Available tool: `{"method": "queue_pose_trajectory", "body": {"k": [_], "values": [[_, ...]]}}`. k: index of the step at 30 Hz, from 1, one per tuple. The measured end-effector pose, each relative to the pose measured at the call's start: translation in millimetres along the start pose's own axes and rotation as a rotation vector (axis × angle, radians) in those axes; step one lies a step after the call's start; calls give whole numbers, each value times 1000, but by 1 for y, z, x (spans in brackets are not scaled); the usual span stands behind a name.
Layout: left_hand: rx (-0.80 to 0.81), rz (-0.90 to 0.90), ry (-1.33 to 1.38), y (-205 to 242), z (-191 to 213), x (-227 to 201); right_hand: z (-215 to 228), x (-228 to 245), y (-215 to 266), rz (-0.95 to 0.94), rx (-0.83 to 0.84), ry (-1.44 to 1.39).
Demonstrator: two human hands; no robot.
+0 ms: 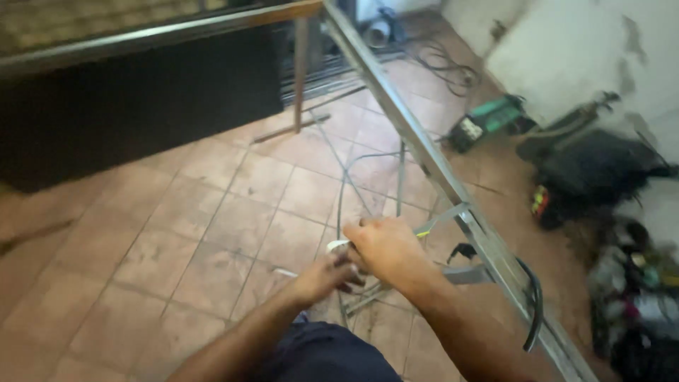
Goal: Measuring the dimensions of a metal frame structure using a tape measure
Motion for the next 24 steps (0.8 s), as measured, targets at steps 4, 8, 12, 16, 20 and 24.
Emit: {"method": "queue_pose_trajectory", "body": {"k": [4,8,12,16,20,24], "values": [[-232,-6,877,16,9,46,47,41,15,45,73,61],[-253,-274,957,58,37,29,39,59,28,172,-6,61],[-499,-341,1021,95,90,49,22,86,31,155,-34,-15],[-744,-368,985,126,153,62,19,121,21,112,-17,-96],[-817,-449,1047,182,192,35,9,165,6,78,23,-184],[-1016,-441,933,280,224,5,-12,218,-12,-104,132,-590]]}}
Point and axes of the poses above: each hand's wrist, its own y-axis away from the middle knuckle, its own z-axis out of the back of the hand, x = y × z, the point moved 8 cm from there along -y, towards the middle knuckle, and after that the axes turned 6 degrees about -y, right-handed, at the moved point
